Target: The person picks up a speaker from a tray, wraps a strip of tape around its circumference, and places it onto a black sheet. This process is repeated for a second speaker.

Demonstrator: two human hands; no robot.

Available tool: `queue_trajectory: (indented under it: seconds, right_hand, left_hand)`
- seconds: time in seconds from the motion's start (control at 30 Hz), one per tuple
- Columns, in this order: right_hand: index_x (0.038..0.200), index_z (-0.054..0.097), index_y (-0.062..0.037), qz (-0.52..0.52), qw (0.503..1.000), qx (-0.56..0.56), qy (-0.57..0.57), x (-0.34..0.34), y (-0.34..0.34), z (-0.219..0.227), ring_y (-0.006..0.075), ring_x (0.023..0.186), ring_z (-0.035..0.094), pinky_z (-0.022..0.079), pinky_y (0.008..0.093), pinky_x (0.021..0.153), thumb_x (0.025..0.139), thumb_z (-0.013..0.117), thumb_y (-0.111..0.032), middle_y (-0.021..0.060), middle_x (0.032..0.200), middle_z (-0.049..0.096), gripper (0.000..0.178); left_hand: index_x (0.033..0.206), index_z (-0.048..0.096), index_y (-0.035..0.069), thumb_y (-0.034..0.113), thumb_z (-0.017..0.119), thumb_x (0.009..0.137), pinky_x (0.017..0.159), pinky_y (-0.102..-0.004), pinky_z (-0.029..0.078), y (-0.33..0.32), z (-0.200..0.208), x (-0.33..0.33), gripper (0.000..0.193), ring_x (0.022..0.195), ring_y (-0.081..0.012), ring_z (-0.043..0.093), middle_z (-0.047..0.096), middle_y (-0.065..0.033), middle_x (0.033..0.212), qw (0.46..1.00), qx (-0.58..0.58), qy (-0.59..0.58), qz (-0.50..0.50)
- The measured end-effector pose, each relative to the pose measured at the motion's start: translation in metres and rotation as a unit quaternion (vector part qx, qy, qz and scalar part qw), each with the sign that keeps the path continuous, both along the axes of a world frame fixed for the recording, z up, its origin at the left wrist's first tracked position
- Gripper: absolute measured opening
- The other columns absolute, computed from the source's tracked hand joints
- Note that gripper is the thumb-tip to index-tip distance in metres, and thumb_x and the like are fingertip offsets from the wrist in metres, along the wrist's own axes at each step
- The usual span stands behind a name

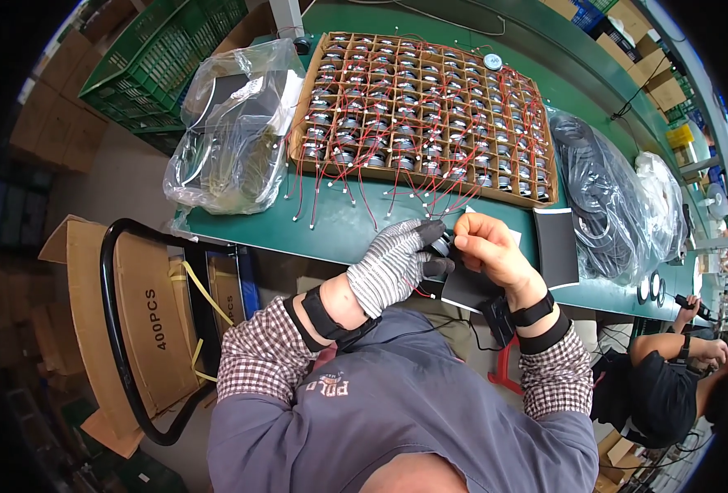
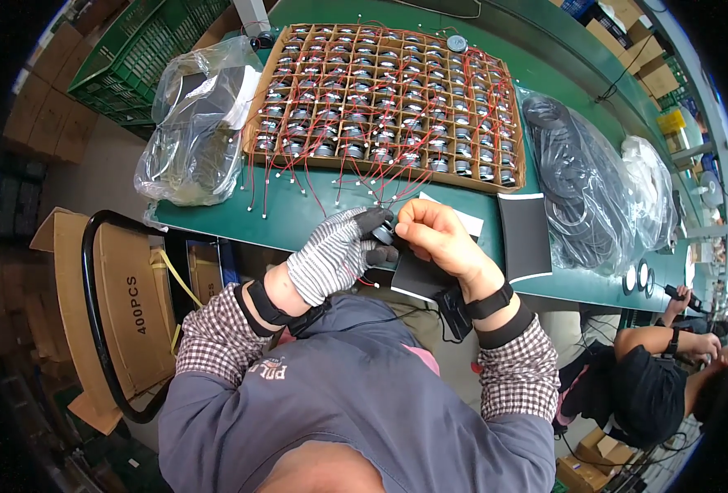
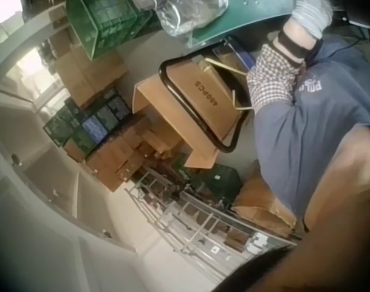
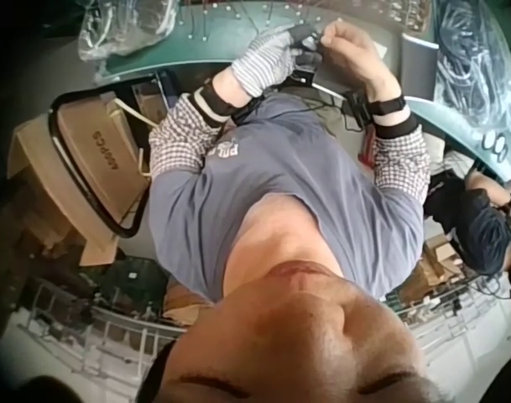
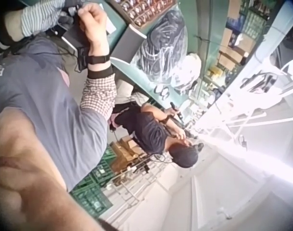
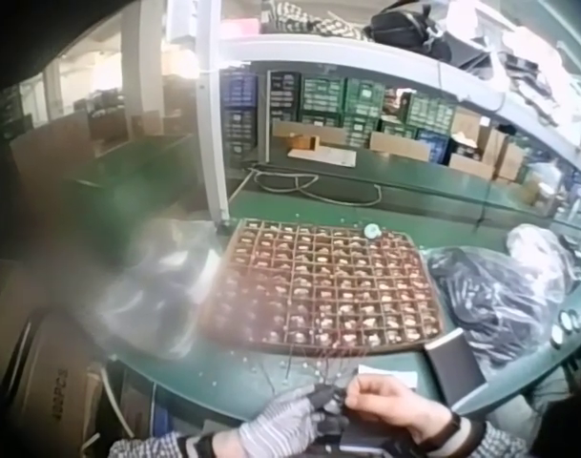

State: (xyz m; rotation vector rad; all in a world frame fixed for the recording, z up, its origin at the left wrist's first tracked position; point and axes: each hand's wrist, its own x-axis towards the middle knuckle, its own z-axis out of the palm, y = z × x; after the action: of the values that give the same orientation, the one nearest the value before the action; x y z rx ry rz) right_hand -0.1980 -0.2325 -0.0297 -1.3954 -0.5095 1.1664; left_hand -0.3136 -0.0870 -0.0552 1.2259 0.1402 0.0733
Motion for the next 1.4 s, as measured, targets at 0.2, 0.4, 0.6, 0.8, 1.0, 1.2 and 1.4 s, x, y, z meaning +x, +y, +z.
queue_trajectory:
  seconds: [0.2, 0.4, 0.6, 0.8, 1.0, 1.2, 1.4]
  right_hand:
    - [0.074, 0.05, -0.0098, -0.007, 0.999, -0.023, -0.022, -0.002, 0.002, -0.001, 0.0006, 0.049, 0.036, 0.027, 0.0164, 0.043, 0.082, 0.059, -0.017, -0.0074, 0.062, 0.044, 0.014]
    - [0.075, 0.049, -0.0077, -0.012, 0.998, -0.03, -0.06, -0.004, 0.005, -0.003, 0.0023, 0.049, 0.037, 0.028, 0.0174, 0.042, 0.082, 0.058, -0.013, -0.006, 0.061, 0.044, 0.013]
    - [0.078, 0.053, -0.0068, 0.003, 0.982, -0.035, -0.188, -0.008, 0.006, 0.006, 0.0022, 0.057, 0.042, 0.034, 0.0173, 0.052, 0.083, 0.058, -0.012, -0.0061, 0.067, 0.048, 0.008]
    - [0.076, 0.052, -0.0059, -0.142, 0.98, -0.003, -0.138, 0.01, -0.01, 0.03, 0.0036, 0.056, 0.042, 0.034, 0.0195, 0.051, 0.082, 0.06, -0.016, -0.0048, 0.067, 0.05, 0.014]
    - [0.067, 0.056, -0.0067, -0.108, 0.923, -0.056, -0.365, 0.009, -0.034, 0.034, 0.0094, 0.05, 0.048, 0.038, 0.025, 0.047, 0.077, 0.068, -0.019, -0.0024, 0.061, 0.052, 0.02]
    - [0.062, 0.054, -0.0052, -0.053, 0.768, -0.083, -0.633, -0.013, -0.012, 0.045, 0.0151, 0.047, 0.046, 0.038, 0.027, 0.046, 0.072, 0.07, -0.016, 0.0039, 0.058, 0.049, 0.022]
    - [0.066, 0.053, -0.002, -0.09, 0.802, -0.035, -0.59, -0.012, -0.012, 0.038, 0.0093, 0.048, 0.04, 0.034, 0.0243, 0.045, 0.075, 0.067, -0.009, 0.0023, 0.058, 0.047, 0.018]
  left_hand:
    - [0.09, 0.057, 0.001, 0.01, 0.063, 0.081, 0.062, -0.0257, 0.052, 0.007, 0.0, -0.001, 0.014, 0.07, -0.0153, 0.057, 0.057, -0.0038, 0.08, 0.931, 0.353, -0.092, -0.003]
    - [0.093, 0.058, 0.001, 0.011, 0.063, 0.082, 0.062, -0.0255, 0.051, -0.001, -0.001, 0.002, 0.017, 0.07, -0.0146, 0.057, 0.058, -0.0038, 0.079, 0.949, -0.29, 0.118, 0.029]
    - [0.098, 0.057, 0.001, 0.013, 0.061, 0.083, 0.062, -0.0254, 0.052, -0.002, -0.006, 0.001, 0.02, 0.074, -0.0116, 0.058, 0.059, -0.0063, 0.085, 0.974, -0.191, 0.119, 0.019]
    - [0.102, 0.057, 0.0, 0.01, 0.065, 0.078, 0.069, -0.0253, 0.051, 0.01, 0.01, -0.003, 0.027, 0.083, -0.0119, 0.057, 0.059, -0.007, 0.091, 0.988, -0.118, 0.081, 0.059]
    - [0.109, 0.055, 0.0, 0.008, 0.066, 0.077, 0.073, -0.0246, 0.049, 0.012, 0.012, -0.001, 0.035, 0.087, -0.013, 0.057, 0.06, -0.0055, 0.095, 0.96, 0.188, -0.051, 0.199]
    - [0.113, 0.052, 0.0, 0.005, 0.068, 0.074, 0.081, -0.0266, 0.047, 0.008, 0.015, -0.003, 0.043, 0.094, -0.0152, 0.056, 0.059, -0.0085, 0.102, 0.966, 0.131, -0.057, 0.215]
    - [0.112, 0.049, 0.001, 0.009, 0.066, 0.077, 0.081, -0.0302, 0.049, 0.018, 0.02, -0.006, 0.039, 0.09, -0.018, 0.057, 0.058, -0.0106, 0.1, 0.974, -0.099, -0.026, 0.201]
